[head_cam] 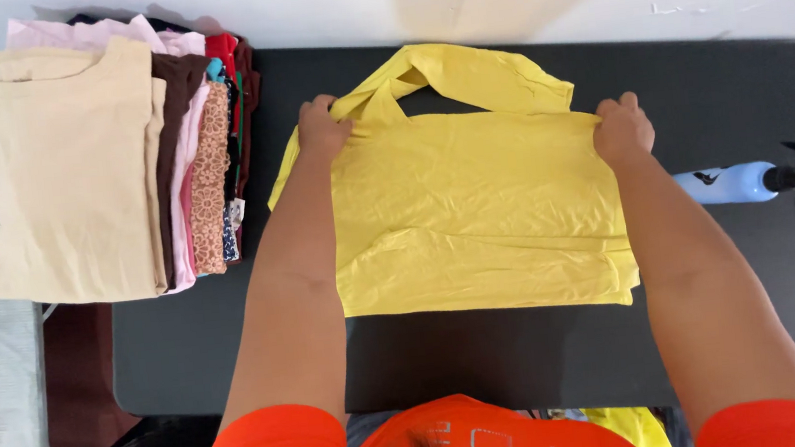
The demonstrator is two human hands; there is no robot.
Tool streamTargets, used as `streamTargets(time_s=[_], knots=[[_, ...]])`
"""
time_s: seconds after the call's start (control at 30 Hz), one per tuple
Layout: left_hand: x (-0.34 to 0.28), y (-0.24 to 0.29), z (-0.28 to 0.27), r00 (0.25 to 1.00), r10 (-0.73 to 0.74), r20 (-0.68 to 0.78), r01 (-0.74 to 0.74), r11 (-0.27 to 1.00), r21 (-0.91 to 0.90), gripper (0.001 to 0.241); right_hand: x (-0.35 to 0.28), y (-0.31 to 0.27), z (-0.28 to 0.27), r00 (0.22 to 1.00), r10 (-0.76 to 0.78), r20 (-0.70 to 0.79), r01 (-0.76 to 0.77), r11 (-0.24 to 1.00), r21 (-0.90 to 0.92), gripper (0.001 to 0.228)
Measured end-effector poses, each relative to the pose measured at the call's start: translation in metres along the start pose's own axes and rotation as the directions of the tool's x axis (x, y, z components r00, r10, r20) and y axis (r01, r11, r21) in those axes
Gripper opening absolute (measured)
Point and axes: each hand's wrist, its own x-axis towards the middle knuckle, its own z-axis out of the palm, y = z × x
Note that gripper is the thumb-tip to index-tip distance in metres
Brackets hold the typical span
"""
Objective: The person folds a yellow t-shirt and a pink t-shirt on a black table. They use a spray bottle to mist the shirts before folding them and then place the folded shirts on a stack.
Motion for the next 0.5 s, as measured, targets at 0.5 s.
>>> streamTargets(time_s=[0.5], knots=[[-0.11,0.003,-0.113,0.95,0.302,-0.076,-0.31,0.939,-0.148,0.035,-0.073,0.037,0.0,0.974,-0.077,-0.212,0.075,0.997,-0.018,0.01]])
